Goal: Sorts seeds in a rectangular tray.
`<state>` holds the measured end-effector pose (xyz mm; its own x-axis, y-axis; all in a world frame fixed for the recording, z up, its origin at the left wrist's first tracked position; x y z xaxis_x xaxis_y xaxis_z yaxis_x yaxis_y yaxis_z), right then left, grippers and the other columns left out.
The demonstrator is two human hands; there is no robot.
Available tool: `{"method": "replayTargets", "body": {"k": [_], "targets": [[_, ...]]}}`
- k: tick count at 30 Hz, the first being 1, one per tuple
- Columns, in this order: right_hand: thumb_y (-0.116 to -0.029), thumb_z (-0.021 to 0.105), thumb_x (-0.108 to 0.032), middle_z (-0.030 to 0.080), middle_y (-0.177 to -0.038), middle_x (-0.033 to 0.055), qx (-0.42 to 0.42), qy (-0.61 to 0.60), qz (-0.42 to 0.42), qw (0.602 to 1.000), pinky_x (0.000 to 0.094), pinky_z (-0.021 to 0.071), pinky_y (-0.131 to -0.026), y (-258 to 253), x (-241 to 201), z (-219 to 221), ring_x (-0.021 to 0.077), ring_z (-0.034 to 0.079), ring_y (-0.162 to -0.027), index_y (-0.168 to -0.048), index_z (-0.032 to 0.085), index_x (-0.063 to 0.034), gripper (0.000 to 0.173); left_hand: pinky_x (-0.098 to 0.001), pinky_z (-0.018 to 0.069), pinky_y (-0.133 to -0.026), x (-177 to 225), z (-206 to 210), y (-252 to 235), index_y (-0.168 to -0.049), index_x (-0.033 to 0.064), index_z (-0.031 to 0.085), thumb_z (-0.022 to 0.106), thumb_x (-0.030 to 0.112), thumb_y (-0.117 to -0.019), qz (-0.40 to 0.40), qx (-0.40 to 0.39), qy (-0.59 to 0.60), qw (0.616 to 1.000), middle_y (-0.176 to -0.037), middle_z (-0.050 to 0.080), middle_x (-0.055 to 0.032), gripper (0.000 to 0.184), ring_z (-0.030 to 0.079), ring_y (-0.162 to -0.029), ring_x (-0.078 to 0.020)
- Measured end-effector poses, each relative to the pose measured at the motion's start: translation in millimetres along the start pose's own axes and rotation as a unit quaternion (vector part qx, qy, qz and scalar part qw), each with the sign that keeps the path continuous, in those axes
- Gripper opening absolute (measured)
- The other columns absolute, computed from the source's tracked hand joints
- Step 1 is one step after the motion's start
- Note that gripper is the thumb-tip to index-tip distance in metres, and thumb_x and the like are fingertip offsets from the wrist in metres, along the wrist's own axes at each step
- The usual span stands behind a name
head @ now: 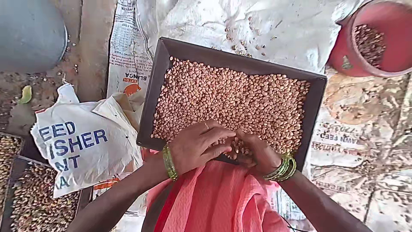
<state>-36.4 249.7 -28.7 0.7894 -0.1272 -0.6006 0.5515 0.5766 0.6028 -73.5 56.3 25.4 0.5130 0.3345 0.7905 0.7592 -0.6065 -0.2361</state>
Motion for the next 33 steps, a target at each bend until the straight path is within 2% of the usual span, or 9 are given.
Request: {"method": "replayTargets", "body": {"k": [2, 5, 10, 15, 19, 21, 24, 28, 33], "targets": [[-0.1096, 0.027, -0.036, 0.063, -0.071, -0.0092, 0.039, -0.014, -0.031, 0.999, 0.009, 0.0336, -0.039, 5, 0, -5, -0.0072, 0.039, -0.042, -0.091, 0.064, -0.018, 0.045, -0.0366, 0.0574, -0.087, -21, 20, -12, -0.121, 0.0083, 0.073, 0.066, 0.025, -0.0992, -0.064, -0.052, -0.038, 0.996, -0.115, 0.071, -0.0107, 0.028, 0.069, -0.1, -0.022], [-0.1093, 0.03, -0.029, 0.054, -0.062, -0.0116, 0.125, -0.014, -0.099, 0.987, 0.0095, 0.0325, -0.04, 21, -13, -18, -0.0063, 0.04, -0.044, -0.072, 0.058, -0.0205, 0.047, -0.0563, 0.0401, -0.109, -41, 57, -38, -0.141, 0.0161, 0.062, 0.073, 0.037, -0.0938, -0.148, -0.177, -0.077, 0.97, -0.148, 0.055, -0.0094, 0.053, 0.048, -0.138, -0.034], [-0.1085, 0.039, -0.04, 0.049, -0.059, -0.0126, 0.156, -0.021, -0.172, 0.972, 0.0098, 0.0299, -0.04, 43, -28, -32, -0.0054, 0.038, -0.044, -0.062, 0.054, -0.0238, 0.051, -0.0609, 0.0275, -0.113, -29, 98, -48, -0.142, 0.0202, 0.059, 0.072, 0.05, -0.0918, -0.114, -0.346, -0.085, 0.927, -0.146, 0.053, -0.0121, 0.059, 0.039, -0.143, -0.035], [-0.1082, 0.041, -0.041, 0.044, -0.054, -0.0141, 0.153, 0.043, -0.171, 0.972, 0.0104, 0.0268, -0.04, 32, -30, -28, -0.0054, 0.034, -0.042, -0.058, 0.048, -0.0259, 0.053, -0.0637, 0.0284, -0.114, -39, 70, -8, -0.128, 0.0147, 0.07, 0.057, 0.029, -0.1031, -0.051, -0.402, -0.118, 0.906, -0.137, 0.062, -0.0159, 0.031, 0.047, -0.139, -0.0384], [-0.1077, 0.048, -0.036, 0.046, -0.056, -0.0107, 0.209, 0.285, -0.22, 0.909, 0.0153, 0.0327, -0.041, 3, -40, -22, -0.0023, 0.038, -0.044, -0.072, 0.058, -0.0185, 0.041, -0.063, 0.0396, -0.107, -67, 18, 21, -0.109, 0.0172, 0.076, 0.065, 0.013, -0.0919, 0.031, -0.309, -0.222, 0.924, -0.126, 0.068, -0.0113, 0.021, 0.054, -0.131, -0.038], [-0.1077, 0.051, -0.032, 0.063, -0.07, 0.0012, 0.225, 0.484, -0.216, 0.817, 0.0322, 0.0483, -0.054, -13, -51, -15, 0.0102, 0.057, -0.057, -0.095, 0.069, -0.008, 0.033, -0.0668, 0.0384, -0.106, -76, -15, 26, -0.105, 0.0157, 0.078, 0.066, 0.01, -0.0879, 0.03, -0.235, -0.249, 0.939, -0.13, 0.067, -0.0131, 0.021, 0.052, -0.134, -0.0421], [-0.1075, 0.05, -0.022, 0.072, -0.083, 0.0172, 0.209, 0.627, -0.206, 0.722, 0.0587, 0.0545, -0.061, -49, -53, -2, 0.0375, 0.07, -0.069, -0.121, 0.07, -0.0066, 0.029, -0.0659, 0.0374, -0.105, -82, -60, 24, -0.104, 0.011, 0.077, 0.058, 0.014, -0.0962, -0.037, -0.116, -0.286, 0.951, -0.136, 0.065, -0.0131, 0.02, 0.048, -0.138, -0.0435], [-0.1077, 0.049, -0.017, 0.073, -0.097, 0.0214, 0.193, 0.738, -0.185, 0.62, 0.0601, 0.0553, -0.061, -83, -51, 2, 0.0454, 0.072, -0.076, -0.126, 0.067, -0.0066, 0.028, -0.056, 0.031, -0.116, -75, -91, 34, -0.112, 0.0112, 0.075, 0.056, 0.02, -0.0984, -0.123, -0.015, -0.259, 0.958, -0.146, 0.057, -0.0126, 0.025, 0.041, -0.144, -0.0384], [-0.1062, 0.047, -0.011, 0.071, -0.1, 0.029, 0.243, 0.764, -0.155, 0.577, 0.0672, 0.0516, -0.059, -93, -75, -8, 0.0544, 0.069, -0.079, -0.13, 0.062, -0.0022, 0.03, -0.0396, 0.0495, -0.105, -64, -81, 55, -0.112, 0.0071, 0.074, 0.057, 0.015, -0.1002, -0.17, 0.03, -0.198, 0.965, -0.129, 0.068, -0.0117, 0.022, 0.063, -0.123, -0.0245]]}}
Point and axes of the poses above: each hand's wrist, its own y-axis away from the middle knuckle, its own z-axis out of the palm, x = y × z, the point moved 4 cm from there along -y, towards the middle knuckle
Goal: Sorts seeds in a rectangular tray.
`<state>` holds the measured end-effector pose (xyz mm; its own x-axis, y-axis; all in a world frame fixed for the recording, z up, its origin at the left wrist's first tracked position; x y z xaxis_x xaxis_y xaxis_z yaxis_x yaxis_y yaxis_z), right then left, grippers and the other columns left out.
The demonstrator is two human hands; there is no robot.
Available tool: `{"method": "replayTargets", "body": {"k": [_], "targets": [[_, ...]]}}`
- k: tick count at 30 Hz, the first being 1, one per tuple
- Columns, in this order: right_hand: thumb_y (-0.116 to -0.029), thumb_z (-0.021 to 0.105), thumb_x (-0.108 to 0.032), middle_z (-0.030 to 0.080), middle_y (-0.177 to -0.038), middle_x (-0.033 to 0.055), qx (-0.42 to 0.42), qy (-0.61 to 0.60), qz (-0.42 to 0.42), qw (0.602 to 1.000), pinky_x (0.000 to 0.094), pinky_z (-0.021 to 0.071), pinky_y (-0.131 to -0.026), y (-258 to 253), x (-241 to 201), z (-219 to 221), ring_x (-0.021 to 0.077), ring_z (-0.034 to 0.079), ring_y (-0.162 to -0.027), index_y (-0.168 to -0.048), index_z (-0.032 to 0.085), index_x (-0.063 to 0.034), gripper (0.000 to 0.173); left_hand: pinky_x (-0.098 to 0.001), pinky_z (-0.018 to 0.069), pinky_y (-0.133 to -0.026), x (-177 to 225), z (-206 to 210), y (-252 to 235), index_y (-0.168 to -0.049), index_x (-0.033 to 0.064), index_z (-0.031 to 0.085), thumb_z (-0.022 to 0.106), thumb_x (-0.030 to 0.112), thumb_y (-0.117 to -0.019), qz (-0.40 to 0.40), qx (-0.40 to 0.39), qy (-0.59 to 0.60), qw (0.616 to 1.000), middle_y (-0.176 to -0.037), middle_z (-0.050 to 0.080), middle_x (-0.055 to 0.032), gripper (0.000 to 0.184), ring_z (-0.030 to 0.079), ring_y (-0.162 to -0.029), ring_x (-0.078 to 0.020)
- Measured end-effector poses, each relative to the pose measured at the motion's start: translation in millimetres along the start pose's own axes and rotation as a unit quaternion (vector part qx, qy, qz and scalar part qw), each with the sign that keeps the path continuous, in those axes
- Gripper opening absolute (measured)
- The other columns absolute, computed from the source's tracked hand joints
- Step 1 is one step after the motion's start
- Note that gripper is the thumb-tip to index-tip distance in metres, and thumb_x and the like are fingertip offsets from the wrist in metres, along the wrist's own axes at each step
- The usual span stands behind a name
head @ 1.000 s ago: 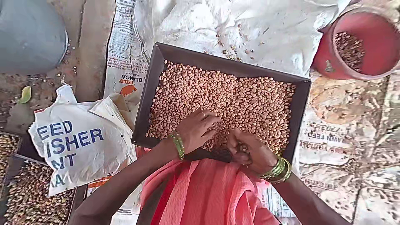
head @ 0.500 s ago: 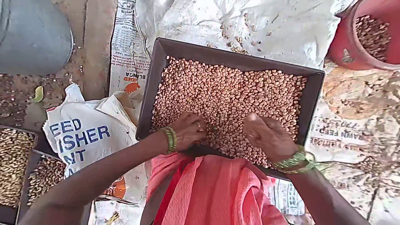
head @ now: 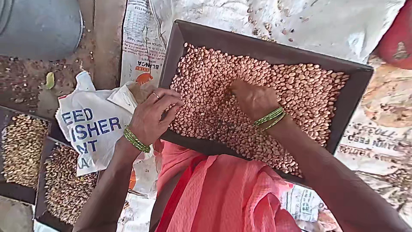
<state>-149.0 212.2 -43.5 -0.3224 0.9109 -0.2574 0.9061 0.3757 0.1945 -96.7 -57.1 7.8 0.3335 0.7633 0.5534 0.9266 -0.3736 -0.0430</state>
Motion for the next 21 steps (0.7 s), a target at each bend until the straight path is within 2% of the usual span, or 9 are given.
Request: {"method": "replayTargets", "body": {"k": [3, 5, 9, 12, 15, 17, 18, 19, 21], "targets": [[-0.1092, 0.04, -0.019, 0.07, -0.098, 0.0316, 0.02, -0.024, 0.064, 0.997, 0.0718, 0.0489, -0.063, -8, 19, -20, 0.0583, 0.068, -0.081, -0.137, 0.058, -0.0051, 0.036, -0.0469, 0.054, -0.097, 8, 18, 0, -0.11, 0.0031, 0.075, 0.059, 0.012, -0.1005, -0.006, -0.011, 0.01, 1.0, -0.111, 0.073, -0.0159, 0.02, 0.068, -0.108, -0.0313], [-0.1098, 0.041, -0.027, 0.07, -0.091, 0.0275, 0.028, -0.098, 0.081, 0.992, 0.0702, 0.0486, -0.067, -5, 26, -32, 0.0531, 0.068, -0.079, -0.139, 0.058, -0.0095, 0.038, -0.0506, 0.0561, -0.094, 18, 38, -7, -0.109, 0.0037, 0.075, 0.061, 0.014, -0.1011, 0.007, -0.037, 0.003, 0.999, -0.109, 0.073, -0.017, 0.02, 0.07, -0.106, -0.0346], [-0.1082, 0.047, -0.026, 0.063, -0.074, 0.009, 0.024, -0.24, 0.024, 0.97, 0.0463, 0.0501, -0.058, 16, 11, -29, 0.0233, 0.059, -0.059, -0.129, 0.064, -0.0085, 0.032, -0.0524, 0.0555, -0.096, 31, 79, -20, -0.114, 0.0015, 0.072, 0.061, 0.017, -0.1022, 0.034, -0.107, -0.065, 0.991, -0.115, 0.069, -0.0224, 0.023, 0.068, -0.112, -0.0403], [-0.1065, 0.051, -0.025, 0.058, -0.067, 0.0003, 0.01, -0.301, 0.008, 0.954, 0.0349, 0.0449, -0.052, 29, -6, -16, 0.0114, 0.05, -0.052, -0.119, 0.069, -0.0107, 0.026, -0.052, 0.0562, -0.094, 37, 86, -15, -0.115, -0.0033, 0.071, 0.062, 0.012, -0.1005, 0.025, -0.13, -0.098, 0.986, -0.115, 0.07, -0.0249, 0.023, 0.069, -0.11, -0.0415], [-0.1072, 0.052, -0.024, 0.058, -0.065, 0.0023, -0.011, -0.305, -0.039, 0.952, 0.0363, 0.045, -0.047, 32, -25, -1, 0.015, 0.051, -0.049, -0.119, 0.068, -0.0125, 0.023, -0.0535, 0.0555, -0.092, 41, 80, 2, -0.113, -0.0043, 0.07, 0.061, 0.013, -0.0983, -0.032, -0.207, -0.079, 0.975, -0.114, 0.069, -0.0256, 0.024, 0.069, -0.107, -0.0419], [-0.1067, 0.053, -0.023, 0.063, -0.07, 0.0091, -0.002, -0.259, -0.078, 0.963, 0.046, 0.0501, -0.05, 27, -43, 8, 0.0261, 0.06, -0.054, -0.121, 0.067, -0.0104, 0.023, -0.0538, 0.055, -0.092, 40, 68, 11, -0.112, -0.0013, 0.07, 0.06, 0.016, -0.0982, -0.087, -0.236, -0.049, 0.967, -0.114, 0.07, -0.0228, 0.025, 0.068, -0.109, -0.0393], [-0.1067, 0.055, -0.022, 0.069, -0.077, 0.0136, 0.001, -0.224, -0.087, 0.971, 0.052, 0.0537, -0.053, 24, -53, 11, 0.0332, 0.067, -0.061, -0.123, 0.067, -0.0093, 0.024, -0.0552, 0.0552, -0.09, 37, 59, 15, -0.112, 0.0003, 0.071, 0.061, 0.016, -0.0975, -0.116, -0.226, -0.026, 0.967, -0.112, 0.07, -0.0214, 0.023, 0.068, -0.107, -0.0382], [-0.1061, 0.056, -0.022, 0.07, -0.08, 0.016, 0.014, -0.184, -0.1, 0.978, 0.0538, 0.0538, -0.053, 21, -62, 14, 0.037, 0.069, -0.063, -0.124, 0.066, -0.0083, 0.025, -0.0563, 0.0559, -0.087, 32, 49, 19, -0.112, 0.0014, 0.072, 0.063, 0.015, -0.0967, -0.135, -0.198, -0.009, 0.971, -0.11, 0.07, -0.0205, 0.022, 0.069, -0.104, -0.0376], [-0.1056, 0.057, -0.023, 0.067, -0.081, 0.016, 0.055, -0.105, -0.133, 0.984, 0.0491, 0.0515, -0.048, 15, -76, 24, 0.0361, 0.068, -0.062, -0.123, 0.062, -0.0055, 0.025, -0.0556, 0.0576, -0.082, 18, 28, 27, -0.113, 0.003, 0.074, 0.065, 0.013, -0.0955, -0.147, -0.112, 0.0, 0.983, -0.106, 0.07, -0.0195, 0.022, 0.07, -0.096, -0.0354]]}}
Point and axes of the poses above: each hand's wrist, its own y-axis away from the middle knuckle, its own z-axis out of the palm, x = y × z, the point moved 4 cm from there along -y, towards the middle knuckle
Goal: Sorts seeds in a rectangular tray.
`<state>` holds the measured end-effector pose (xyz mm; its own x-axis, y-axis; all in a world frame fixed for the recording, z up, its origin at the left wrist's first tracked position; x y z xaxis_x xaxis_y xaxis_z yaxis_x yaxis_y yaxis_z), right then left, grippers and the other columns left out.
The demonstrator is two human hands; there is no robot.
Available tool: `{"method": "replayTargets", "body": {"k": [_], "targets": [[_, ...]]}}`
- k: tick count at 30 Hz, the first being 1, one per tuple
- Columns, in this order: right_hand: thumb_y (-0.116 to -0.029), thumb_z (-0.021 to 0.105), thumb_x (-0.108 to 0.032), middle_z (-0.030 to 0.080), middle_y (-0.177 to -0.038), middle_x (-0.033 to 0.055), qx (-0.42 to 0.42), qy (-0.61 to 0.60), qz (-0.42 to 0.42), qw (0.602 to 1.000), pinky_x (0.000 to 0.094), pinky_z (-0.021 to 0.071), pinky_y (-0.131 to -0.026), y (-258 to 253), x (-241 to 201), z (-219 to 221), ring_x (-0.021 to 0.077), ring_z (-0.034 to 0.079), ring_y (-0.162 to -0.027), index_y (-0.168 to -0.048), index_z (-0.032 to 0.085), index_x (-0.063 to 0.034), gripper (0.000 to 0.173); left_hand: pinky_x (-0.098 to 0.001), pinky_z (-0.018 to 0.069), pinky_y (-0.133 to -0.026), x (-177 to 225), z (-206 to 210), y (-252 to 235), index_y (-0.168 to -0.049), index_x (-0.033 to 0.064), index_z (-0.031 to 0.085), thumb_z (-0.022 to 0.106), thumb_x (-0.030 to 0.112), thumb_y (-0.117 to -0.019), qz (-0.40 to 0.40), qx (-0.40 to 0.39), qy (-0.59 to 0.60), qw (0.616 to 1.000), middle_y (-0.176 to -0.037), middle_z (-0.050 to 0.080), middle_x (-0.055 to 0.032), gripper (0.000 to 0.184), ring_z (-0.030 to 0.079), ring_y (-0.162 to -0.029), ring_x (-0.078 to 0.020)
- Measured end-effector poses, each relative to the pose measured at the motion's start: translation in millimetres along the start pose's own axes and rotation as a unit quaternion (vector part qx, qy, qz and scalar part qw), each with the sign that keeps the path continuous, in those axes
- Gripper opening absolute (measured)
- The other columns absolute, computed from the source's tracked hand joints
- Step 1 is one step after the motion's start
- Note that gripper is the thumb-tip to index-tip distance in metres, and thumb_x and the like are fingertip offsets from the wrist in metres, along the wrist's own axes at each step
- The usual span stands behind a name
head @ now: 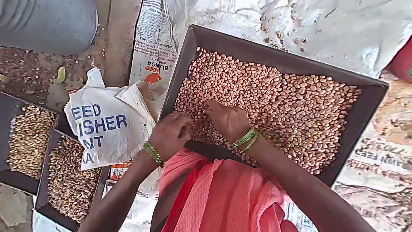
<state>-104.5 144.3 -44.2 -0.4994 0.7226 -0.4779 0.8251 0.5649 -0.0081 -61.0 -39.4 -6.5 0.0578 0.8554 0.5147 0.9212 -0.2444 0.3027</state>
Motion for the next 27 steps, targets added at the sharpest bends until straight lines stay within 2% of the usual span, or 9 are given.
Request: {"method": "replayTargets", "body": {"k": [4, 8, 11, 13, 15, 18, 22, 24, 27], "targets": [[-0.1053, 0.055, -0.019, 0.068, -0.082, 0.0191, -0.012, 0.06, 0.015, 0.998, 0.0492, 0.0532, -0.049, -24, -12, 12, 0.0387, 0.07, -0.066, -0.112, 0.064, 0.0, 0.022, -0.0452, 0.055, -0.068, -29, -39, 13, -0.109, 0.0056, 0.074, 0.058, 0.015, -0.0977, -0.02, 0.105, -0.015, 0.994, -0.101, 0.067, -0.0153, 0.022, 0.066, -0.08, -0.0266], [-0.1056, 0.053, -0.021, 0.071, -0.079, 0.0181, -0.036, -0.118, 0.123, 0.985, 0.0561, 0.0549, -0.06, -22, 5, -7, 0.0372, 0.07, -0.066, -0.119, 0.067, -0.0022, 0.026, -0.0387, 0.0525, -0.065, -39, -57, 14, -0.109, 0.0052, 0.072, 0.059, 0.016, -0.0976, -0.042, 0.136, -0.022, 0.99, -0.1, 0.066, -0.0132, 0.021, 0.063, -0.076, -0.0214], [-0.106, 0.055, -0.024, 0.064, -0.074, 0.0023, -0.004, -0.233, 0.153, 0.961, 0.0333, 0.0506, -0.058, -7, 32, -22, 0.0109, 0.058, -0.059, -0.116, 0.066, -0.0067, 0.023, -0.0383, 0.052, -0.066, -43, -57, 12, -0.107, 0.0044, 0.069, 0.061, 0.018, -0.0977, -0.054, 0.137, -0.003, 0.989, -0.095, 0.065, -0.0118, 0.018, 0.062, -0.075, -0.0205], [-0.1054, 0.055, -0.022, 0.055, -0.069, -0.005, -0.024, -0.291, 0.183, 0.939, 0.0236, 0.0411, -0.054, -2, 39, -29, 0.0023, 0.046, -0.055, -0.114, 0.065, -0.0084, 0.019, -0.0399, 0.0528, -0.067, -41, -53, 9, -0.105, 0.0031, 0.069, 0.064, 0.02, -0.0982, -0.049, 0.135, 0.009, 0.99, -0.092, 0.067, -0.0121, 0.018, 0.064, -0.075, -0.022], [-0.106, 0.053, -0.02, 0.05, -0.063, -0.0076, -0.06, -0.404, 0.205, 0.889, 0.0174, 0.0333, -0.045, 1, 36, -30, -0.0005, 0.039, -0.047, -0.109, 0.062, -0.0103, 0.013, -0.0413, 0.0539, -0.067, -37, -47, 6, -0.103, 0.0025, 0.069, 0.067, 0.023, -0.0977, -0.032, 0.133, 0.017, 0.99, -0.093, 0.068, -0.0134, 0.021, 0.065, -0.075, -0.0236], [-0.1071, 0.046, -0.018, 0.041, -0.056, -0.0088, -0.117, -0.614, 0.199, 0.755, 0.0122, 0.0271, -0.035, 0, 25, -26, -0.0022, 0.03, -0.039, -0.103, 0.059, -0.0156, 0.014, -0.046, 0.0557, -0.075, -27, -42, -1, -0.102, 0.0017, 0.07, 0.067, 0.018, -0.0973, 0.002, 0.14, -0.022, 0.99, -0.097, 0.068, -0.0171, 0.017, 0.067, -0.084, -0.0292], [-0.1018, 0.032, -0.019, 0.044, -0.055, -0.0105, -0.167, -0.749, 0.16, 0.621, 0.0106, 0.0322, -0.036, 2, 18, -24, -0.0041, 0.036, -0.038, -0.098, 0.06, -0.0192, 0.029, -0.062, 0.0394, -0.098, -18, -25, -19, -0.107, 0.0071, 0.074, 0.062, 0.016, -0.0999, 0.072, 0.13, -0.181, 0.972, -0.105, 0.071, -0.0165, 0.016, 0.066, -0.104, -0.0389], [-0.1027, 0.031, -0.023, 0.047, -0.058, -0.0101, -0.169, -0.767, 0.15, 0.6, 0.0101, 0.0341, -0.038, 5, 16, -23, -0.0042, 0.039, -0.04, -0.099, 0.063, -0.0192, 0.032, -0.0613, 0.0376, -0.099, -18, -19, -30, -0.108, 0.0085, 0.075, 0.062, 0.015, -0.1, 0.094, 0.12, -0.251, 0.956, -0.103, 0.071, -0.0149, 0.016, 0.064, -0.103, -0.0386], [-0.1085, 0.03, -0.033, 0.048, -0.058, -0.0118, -0.149, -0.736, 0.18, 0.636, 0.0101, 0.0318, -0.038, 10, 13, -26, -0.0052, 0.036, -0.041, -0.087, 0.062, -0.0217, 0.04, -0.063, 0.0375, -0.1, -19, -16, -39, -0.107, 0.0053, 0.074, 0.062, 0.011, -0.099, 0.108, 0.093, -0.278, 0.95, -0.102, 0.07, -0.018, 0.016, 0.063, -0.106, -0.0423]]}}
Point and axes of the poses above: each hand's wrist, its own y-axis away from the middle knuckle, its own z-axis out of the palm, x = y × z, the point moved 4 cm from there along -y, towards the middle knuckle
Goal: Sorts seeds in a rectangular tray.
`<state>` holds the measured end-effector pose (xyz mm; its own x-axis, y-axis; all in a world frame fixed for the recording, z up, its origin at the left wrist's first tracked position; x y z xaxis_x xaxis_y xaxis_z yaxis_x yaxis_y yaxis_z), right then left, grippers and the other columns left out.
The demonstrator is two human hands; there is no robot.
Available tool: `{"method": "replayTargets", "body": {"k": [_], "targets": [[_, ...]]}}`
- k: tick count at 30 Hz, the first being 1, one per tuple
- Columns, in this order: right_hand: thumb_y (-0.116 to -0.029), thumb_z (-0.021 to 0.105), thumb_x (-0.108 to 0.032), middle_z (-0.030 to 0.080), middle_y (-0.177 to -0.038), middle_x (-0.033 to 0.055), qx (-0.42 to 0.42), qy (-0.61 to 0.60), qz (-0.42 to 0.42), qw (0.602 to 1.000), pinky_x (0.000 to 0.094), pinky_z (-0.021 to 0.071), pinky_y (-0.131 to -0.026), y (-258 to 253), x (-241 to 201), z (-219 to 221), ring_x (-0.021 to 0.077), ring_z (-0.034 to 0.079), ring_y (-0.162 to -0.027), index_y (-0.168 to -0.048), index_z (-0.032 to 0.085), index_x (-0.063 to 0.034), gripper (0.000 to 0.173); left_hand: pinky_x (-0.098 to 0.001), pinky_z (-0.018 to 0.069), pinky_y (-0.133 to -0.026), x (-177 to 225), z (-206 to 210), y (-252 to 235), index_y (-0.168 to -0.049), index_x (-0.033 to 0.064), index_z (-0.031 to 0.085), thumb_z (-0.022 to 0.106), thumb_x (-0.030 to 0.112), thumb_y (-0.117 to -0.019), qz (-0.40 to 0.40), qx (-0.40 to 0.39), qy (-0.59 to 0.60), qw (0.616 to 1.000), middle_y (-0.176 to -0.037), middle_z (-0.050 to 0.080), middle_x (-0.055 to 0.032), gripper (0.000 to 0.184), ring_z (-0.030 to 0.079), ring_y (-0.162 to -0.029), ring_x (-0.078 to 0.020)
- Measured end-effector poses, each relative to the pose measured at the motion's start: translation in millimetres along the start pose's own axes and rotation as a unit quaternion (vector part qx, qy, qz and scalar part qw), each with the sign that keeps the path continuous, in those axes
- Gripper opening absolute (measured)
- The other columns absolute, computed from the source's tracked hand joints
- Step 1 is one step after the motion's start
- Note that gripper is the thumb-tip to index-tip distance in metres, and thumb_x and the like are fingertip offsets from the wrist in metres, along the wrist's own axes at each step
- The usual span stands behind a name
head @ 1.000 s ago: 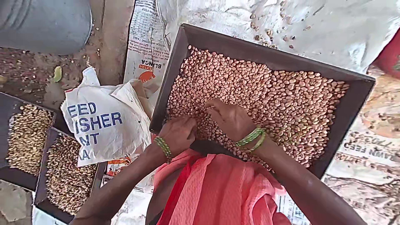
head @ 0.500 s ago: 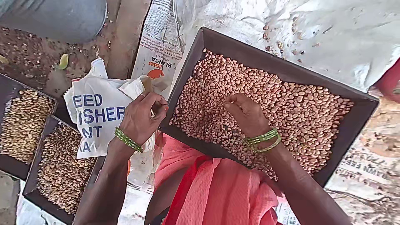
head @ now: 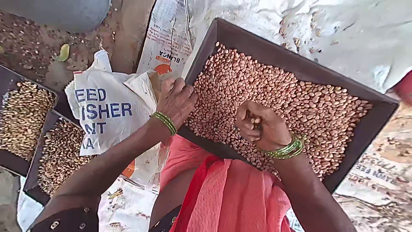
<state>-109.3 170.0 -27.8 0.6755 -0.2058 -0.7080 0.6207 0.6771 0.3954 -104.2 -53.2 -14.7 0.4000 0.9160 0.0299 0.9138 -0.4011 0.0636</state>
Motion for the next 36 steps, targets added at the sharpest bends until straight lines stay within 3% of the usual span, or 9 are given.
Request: {"method": "replayTargets", "body": {"k": [5, 9, 12, 15, 17, 19, 23, 25, 36], "targets": [[-0.11, 0.028, -0.03, 0.045, -0.057, -0.0102, 0.086, 0.065, 0.029, 0.994, 0.011, 0.0284, -0.036, 1, 7, 1, -0.0037, 0.032, -0.039, -0.08, 0.057, -0.0189, 0.043, -0.0643, 0.0366, -0.098, -11, -10, -5, -0.107, 0.0064, 0.075, 0.057, 0.016, -0.1018, -0.012, 0.006, 0.061, 0.998, -0.102, 0.07, -0.019, 0.021, 0.064, -0.102, -0.0425], [-0.1124, 0.029, -0.036, 0.041, -0.057, -0.01, 0.095, 0.068, 0.053, 0.992, 0.0111, 0.0258, -0.035, -2, 17, 10, -0.0032, 0.029, -0.038, -0.086, 0.058, -0.0184, 0.043, -0.0544, 0.0365, -0.099, -19, -44, -7, -0.107, 0.0123, 0.078, 0.063, 0.021, -0.0989, -0.026, 0.071, 0.204, 0.976, -0.103, 0.073, -0.0122, 0.019, 0.067, -0.096, -0.0266], [-0.1123, 0.028, -0.038, 0.043, -0.057, -0.0094, 0.071, 0.041, 0.063, 0.995, 0.0119, 0.0266, -0.036, -10, 26, 18, -0.0025, 0.028, -0.038, -0.088, 0.058, -0.0169, 0.044, -0.0501, 0.0373, -0.099, -21, -67, -7, -0.124, 0.01, 0.073, 0.063, 0.021, -0.0996, -0.022, 0.11, 0.228, 0.967, -0.102, 0.075, -0.0073, 0.028, 0.067, -0.095, -0.0201], [-0.1123, 0.021, -0.044, 0.048, -0.058, -0.0096, 0.076, 0.011, 0.08, 0.994, 0.0117, 0.0278, -0.037, -16, 29, 28, -0.003, 0.031, -0.039, -0.09, 0.06, -0.017, 0.052, -0.0468, 0.0476, -0.097, -16, -77, 0, -0.127, 0.0079, 0.07, 0.064, 0.024, -0.0991, 0.026, 0.089, 0.286, 0.954, -0.101, 0.075, -0.0018, 0.032, 0.069, -0.095, -0.0139], [-0.1107, 0.014, -0.052, 0.054, -0.062, -0.0093, 0.064, 0.001, 0.088, 0.994, 0.0115, 0.0283, -0.037, -19, 31, 37, -0.0037, 0.033, -0.04, -0.095, 0.062, -0.0175, 0.06, -0.0464, 0.0426, -0.103, -5, -79, 4, -0.132, 0.0079, 0.067, 0.066, 0.026, -0.0988, 0.076, 0.078, 0.353, 0.929, -0.112, 0.076, 0.0003, 0.038, 0.067, -0.105, -0.0105], [-0.1093, 0.01, -0.055, 0.056, -0.065, -0.0081, 0.027, -0.007, 0.079, 0.996, 0.0115, 0.0293, -0.037, -23, 32, 46, -0.0036, 0.034, -0.04, -0.097, 0.062, -0.017, 0.065, -0.0472, 0.0369, -0.106, -4, -76, 7, -0.132, 0.0125, 0.069, 0.062, 0.029, -0.1016, 0.074, 0.088, 0.303, 0.946, -0.126, 0.072, -0.0022, 0.036, 0.063, -0.118, -0.0169], [-0.1124, 0.021, -0.044, 0.049, -0.061, -0.0082, 0.043, -0.03, 0.049, 0.997, 0.0124, 0.0273, -0.037, -17, 27, 43, -0.0025, 0.031, -0.04, -0.079, 0.055, -0.0186, 0.054, -0.0709, 0.0174, -0.115, -10, -32, 14, -0.1, 0.0153, 0.078, 0.058, 0.022, -0.1026, 0.049, 0.05, 0.07, 0.995, -0.141, 0.064, -0.0071, 0.021, 0.047, -0.142, -0.038], [-0.1128, 0.023, -0.041, 0.047, -0.061, -0.0092, 0.062, -0.04, 0.027, 0.997, 0.012, 0.0278, -0.037, -6, 23, 31, -0.0028, 0.031, -0.041, -0.075, 0.053, -0.0198, 0.052, -0.0753, 0.012, -0.115, -9, -5, 20, -0.101, 0.014, 0.079, 0.064, 0.023, -0.099, 0.044, 0.003, 0.008, 0.999, -0.153, 0.054, -0.0075, 0.018, 0.035, -0.15, -0.0411], [-0.1124, 0.026, -0.042, 0.048, -0.06, -0.0106, 0.16, -0.03, -0.016, 0.987, 0.0103, 0.0295, -0.037, 53, 15, -25, -0.0038, 0.033, -0.04, -0.074, 0.055, -0.0207, 0.053, -0.0744, 0.0131, -0.114, -11, 18, 33, -0.095, 0.0148, 0.079, 0.064, 0.024, -0.0964, 0.034, 0.046, 0.003, 0.998, -0.157, 0.05, -0.0069, 0.017, 0.031, -0.152, -0.0411]]}}
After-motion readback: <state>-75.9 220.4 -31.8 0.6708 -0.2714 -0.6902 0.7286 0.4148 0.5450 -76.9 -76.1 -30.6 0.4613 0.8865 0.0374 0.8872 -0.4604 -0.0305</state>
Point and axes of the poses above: each hand's wrist, its own y-axis away from the middle knuckle, its own z-axis out of the palm, x = y × z, the point moved 4 cm from there along -y, towards the middle knuckle
